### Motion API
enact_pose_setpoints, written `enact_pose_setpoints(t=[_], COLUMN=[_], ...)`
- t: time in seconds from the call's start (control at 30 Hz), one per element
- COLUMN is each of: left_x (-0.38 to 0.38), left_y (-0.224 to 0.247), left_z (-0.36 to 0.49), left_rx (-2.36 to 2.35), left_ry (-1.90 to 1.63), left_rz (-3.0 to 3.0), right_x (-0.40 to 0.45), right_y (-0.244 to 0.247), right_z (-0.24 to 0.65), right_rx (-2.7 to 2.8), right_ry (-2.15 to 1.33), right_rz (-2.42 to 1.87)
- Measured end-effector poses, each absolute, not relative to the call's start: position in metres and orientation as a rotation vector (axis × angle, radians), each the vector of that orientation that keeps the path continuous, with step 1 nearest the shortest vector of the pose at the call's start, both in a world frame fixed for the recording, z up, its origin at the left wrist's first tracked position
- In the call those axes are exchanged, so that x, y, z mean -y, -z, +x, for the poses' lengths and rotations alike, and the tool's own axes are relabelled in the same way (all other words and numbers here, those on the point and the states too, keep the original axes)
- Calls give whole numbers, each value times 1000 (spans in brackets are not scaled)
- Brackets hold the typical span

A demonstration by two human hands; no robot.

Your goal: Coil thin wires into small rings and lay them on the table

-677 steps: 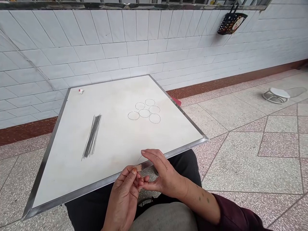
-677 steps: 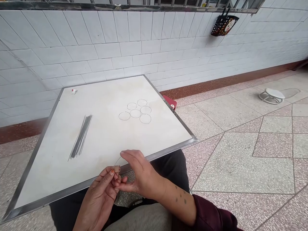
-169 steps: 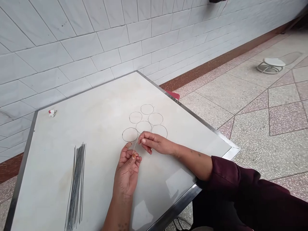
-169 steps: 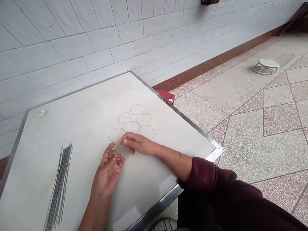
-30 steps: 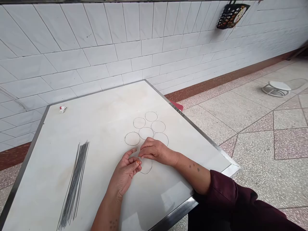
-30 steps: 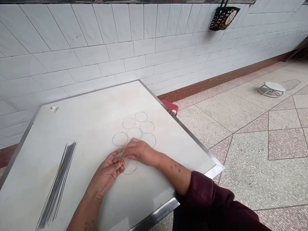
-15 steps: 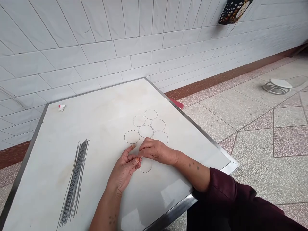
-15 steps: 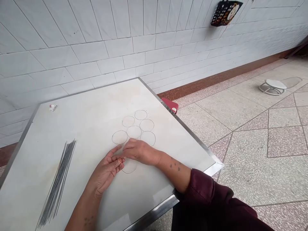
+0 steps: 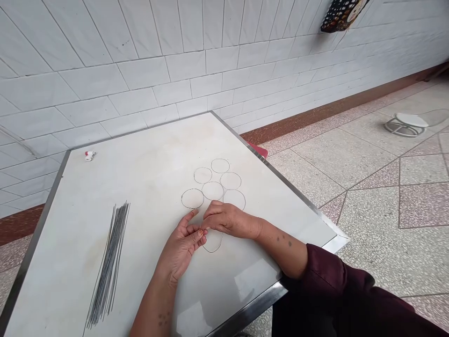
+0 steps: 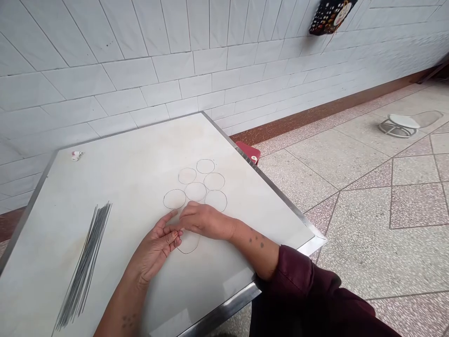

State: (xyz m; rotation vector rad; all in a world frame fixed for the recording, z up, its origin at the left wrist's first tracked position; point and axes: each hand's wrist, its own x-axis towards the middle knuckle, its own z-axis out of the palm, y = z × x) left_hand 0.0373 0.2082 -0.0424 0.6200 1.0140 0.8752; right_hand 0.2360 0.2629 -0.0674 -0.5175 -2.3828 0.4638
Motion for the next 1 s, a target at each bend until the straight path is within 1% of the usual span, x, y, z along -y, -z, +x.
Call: enact_pose_setpoints(t=[0.27, 0.53, 1.0], left_x=[-208, -207, -208], left_y=[43, 43, 47], left_z=[38, 38, 40], left_rx=[-986, -988, -974], left_ry=[-884, -847, -860], left_rz=[584, 619, 597], right_x=[-262, -260, -262], right_y=[57, 51, 55], right_z=[237, 240, 239], right_rx=[2418, 2408, 2420], right_ry=[-438, -522, -407], right_rz=[-495, -444, -397])
